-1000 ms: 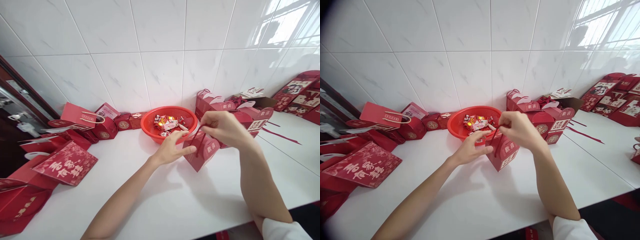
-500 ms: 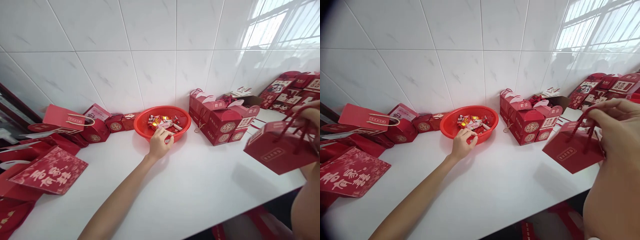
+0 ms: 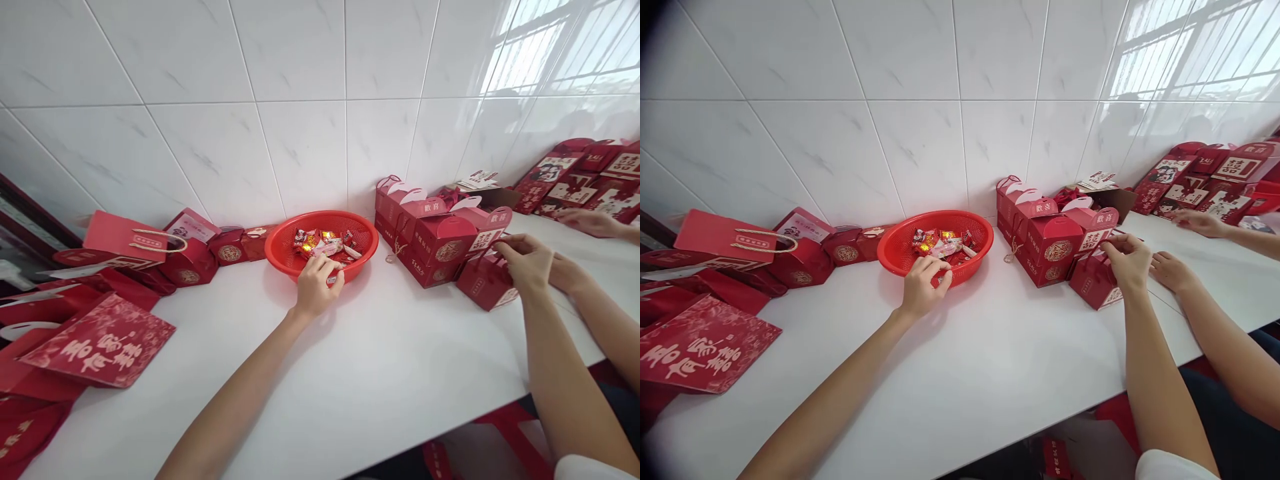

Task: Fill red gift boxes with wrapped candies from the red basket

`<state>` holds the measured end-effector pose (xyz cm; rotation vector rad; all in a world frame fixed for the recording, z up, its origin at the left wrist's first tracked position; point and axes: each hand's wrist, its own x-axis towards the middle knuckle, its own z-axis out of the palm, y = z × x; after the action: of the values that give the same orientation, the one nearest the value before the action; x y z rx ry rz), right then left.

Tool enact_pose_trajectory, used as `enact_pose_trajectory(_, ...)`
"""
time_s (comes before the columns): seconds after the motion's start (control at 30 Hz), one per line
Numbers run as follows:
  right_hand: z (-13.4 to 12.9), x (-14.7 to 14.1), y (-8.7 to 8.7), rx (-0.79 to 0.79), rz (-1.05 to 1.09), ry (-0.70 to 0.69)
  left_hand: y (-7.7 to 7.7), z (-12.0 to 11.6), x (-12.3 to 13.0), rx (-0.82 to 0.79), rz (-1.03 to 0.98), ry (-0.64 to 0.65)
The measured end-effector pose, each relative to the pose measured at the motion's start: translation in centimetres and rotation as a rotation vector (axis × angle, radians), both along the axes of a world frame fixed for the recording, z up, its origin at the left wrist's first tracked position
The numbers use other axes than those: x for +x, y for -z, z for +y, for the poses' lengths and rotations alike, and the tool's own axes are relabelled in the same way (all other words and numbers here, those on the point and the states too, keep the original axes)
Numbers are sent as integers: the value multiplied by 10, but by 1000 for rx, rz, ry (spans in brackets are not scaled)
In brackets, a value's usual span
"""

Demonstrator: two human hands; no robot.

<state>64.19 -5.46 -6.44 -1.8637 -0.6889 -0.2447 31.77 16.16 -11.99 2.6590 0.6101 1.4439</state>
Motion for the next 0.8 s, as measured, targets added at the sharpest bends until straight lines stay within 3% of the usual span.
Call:
enact_pose_trajectory(0.1, 7, -7, -3, 68, 103, 115, 0, 0, 0, 4, 1, 5)
enact_pose_trajectory(0.23, 6, -20, -9, -95, 66, 120, 1, -1, 0, 2, -1, 5)
enact_pose_trajectory(0.37, -1, -6, -4, -289, -93, 160, 2, -2, 0, -58, 40, -17)
enact_pose_trajectory(0.5, -4, 17, 3, -488, -289, 297, 3, -2, 0, -87, 51, -16)
enact_pose_trajectory(0.6, 1, -2, -3, -421, -412, 347, 4, -1, 1, -79, 45, -14)
enact_pose_trajectory(0.67, 11, -38, -8, -187, -534, 270, 5, -2, 1, -77, 49, -17)
enact_pose_trajectory(0.73, 24, -84, -7, 12, -659, 50, 6, -4, 2, -95, 63, -28)
enact_pose_trajectory(0.8, 41, -129, 6, 98, -783, -237, 2, -6, 1, -131, 80, -19)
